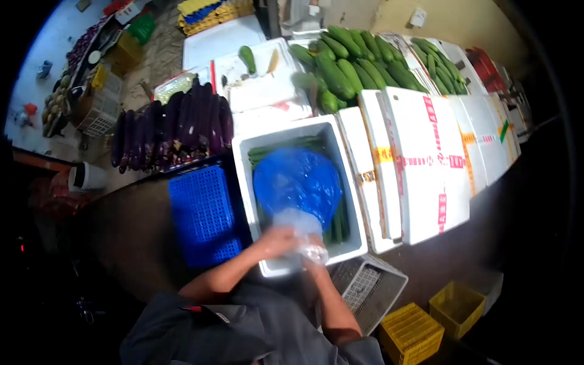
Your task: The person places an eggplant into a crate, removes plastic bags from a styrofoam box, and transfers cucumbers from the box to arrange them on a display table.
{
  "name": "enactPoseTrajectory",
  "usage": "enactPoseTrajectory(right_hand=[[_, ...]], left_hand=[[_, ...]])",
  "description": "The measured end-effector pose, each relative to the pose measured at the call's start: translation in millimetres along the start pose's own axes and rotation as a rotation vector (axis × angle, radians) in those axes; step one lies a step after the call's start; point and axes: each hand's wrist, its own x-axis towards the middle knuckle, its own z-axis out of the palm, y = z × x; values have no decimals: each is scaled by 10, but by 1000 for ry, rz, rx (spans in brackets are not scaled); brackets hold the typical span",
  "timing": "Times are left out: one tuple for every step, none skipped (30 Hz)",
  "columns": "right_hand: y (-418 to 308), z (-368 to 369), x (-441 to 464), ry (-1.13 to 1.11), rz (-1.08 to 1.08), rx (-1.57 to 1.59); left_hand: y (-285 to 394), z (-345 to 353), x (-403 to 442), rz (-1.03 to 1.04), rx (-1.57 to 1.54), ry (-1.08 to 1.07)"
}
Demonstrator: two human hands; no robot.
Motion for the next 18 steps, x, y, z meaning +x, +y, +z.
enactPoseTrajectory(right_hand=[[-131, -140, 61, 32, 8, 60], [-349, -328, 191, 66, 19, 119], [-517, -499, 294, 24, 65, 207], [-554, -452, 297, 44, 66, 274], [-591, -407, 298, 64, 66, 341], [-428, -149, 220, 136, 17, 384], [-178, 127, 111, 22, -47, 75], [-235, 80, 85, -7, 0, 80], [-380, -26, 155, -37, 45, 87], [-465, -63, 248, -64, 87, 95], [-458, 14, 323, -373, 357, 45], [-472, -62, 324, -289, 338, 241], [-514, -207, 324, -199, 314, 434], [-519, -300, 274, -101, 292, 626], [-366, -287, 139, -62, 433, 908], [-285, -451, 138, -6, 585, 1070], [247, -163, -24, 144, 517, 787], [390, -96, -56, 296, 766, 885]], left_hand=[[25, -74, -68, -14, -86, 53], [-159, -96, -42, -95, -56, 126], [-164, -179, -126, -42, -225, 185], [-196, -260, -145, 18, -239, 130], [-171, -285, -182, 64, -144, 61], [-145, -274, -206, 113, -52, -3], [-187, -206, -175, 135, -31, 42], [-229, -138, -145, 155, -9, 87], [-352, -107, -82, 103, -72, 93], [-440, -94, -33, 52, -133, 101], [-525, -73, -31, 1, -101, 181], [-531, -81, -65, 12, -156, 213], [-562, -98, -91, 33, -336, 233], [-602, -128, -131, 51, -514, 250], [-517, -223, -197, 48, -455, 296], [-352, -346, -283, 50, -399, 345], [-227, -432, -383, 25, -497, 386], [-214, -531, -461, -28, -531, 416]])
